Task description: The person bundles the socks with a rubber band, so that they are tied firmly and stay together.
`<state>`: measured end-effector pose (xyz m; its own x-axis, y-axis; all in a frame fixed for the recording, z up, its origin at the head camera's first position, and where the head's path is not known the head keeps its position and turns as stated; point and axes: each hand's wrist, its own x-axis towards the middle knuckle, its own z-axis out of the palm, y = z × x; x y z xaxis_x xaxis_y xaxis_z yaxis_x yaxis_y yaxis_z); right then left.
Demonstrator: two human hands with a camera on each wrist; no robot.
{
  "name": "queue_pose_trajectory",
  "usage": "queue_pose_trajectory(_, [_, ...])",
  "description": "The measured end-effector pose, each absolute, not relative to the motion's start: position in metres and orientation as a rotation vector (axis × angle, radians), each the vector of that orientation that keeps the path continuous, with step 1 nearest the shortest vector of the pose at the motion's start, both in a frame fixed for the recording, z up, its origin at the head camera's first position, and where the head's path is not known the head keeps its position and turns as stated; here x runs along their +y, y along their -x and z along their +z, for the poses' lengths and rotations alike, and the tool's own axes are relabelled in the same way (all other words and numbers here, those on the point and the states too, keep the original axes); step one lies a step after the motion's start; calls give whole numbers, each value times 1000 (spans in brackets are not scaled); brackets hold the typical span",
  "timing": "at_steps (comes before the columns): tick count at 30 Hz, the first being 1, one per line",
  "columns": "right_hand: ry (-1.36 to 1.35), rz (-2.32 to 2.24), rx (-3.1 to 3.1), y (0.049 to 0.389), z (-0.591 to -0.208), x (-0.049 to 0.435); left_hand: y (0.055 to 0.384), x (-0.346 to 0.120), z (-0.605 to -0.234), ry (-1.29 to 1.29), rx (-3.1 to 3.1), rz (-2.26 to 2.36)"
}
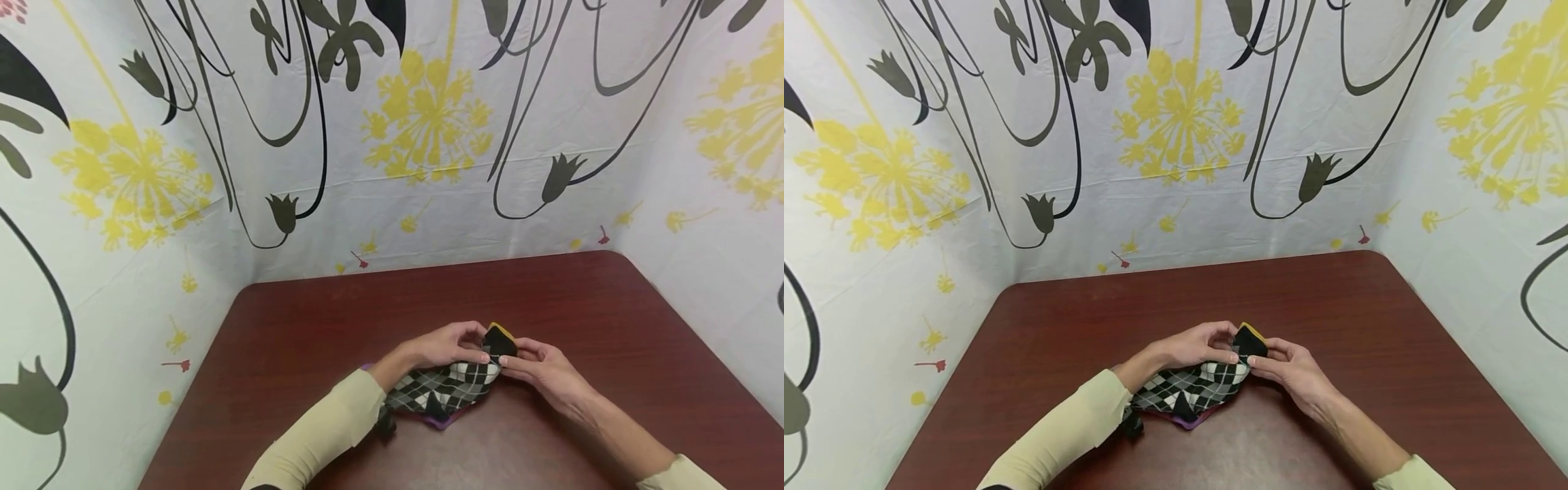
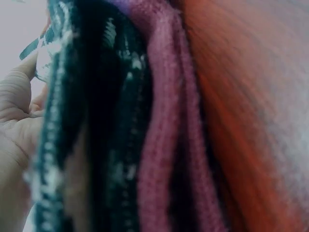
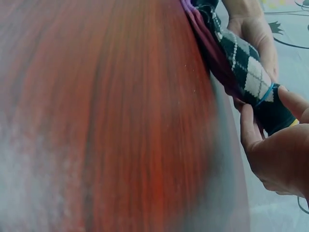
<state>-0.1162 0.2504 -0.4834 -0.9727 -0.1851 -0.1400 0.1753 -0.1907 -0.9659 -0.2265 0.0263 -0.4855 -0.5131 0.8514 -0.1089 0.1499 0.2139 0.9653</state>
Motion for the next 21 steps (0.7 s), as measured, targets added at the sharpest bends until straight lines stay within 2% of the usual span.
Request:
queue_pose_trajectory(8, [20,-2199,1909,116,-482,252,226,23,-484,-878,1917,1229])
queue_pose_trajectory(21, [14,-2083,2000,120,-478,250,221,26,-487,-862,1704,1377])
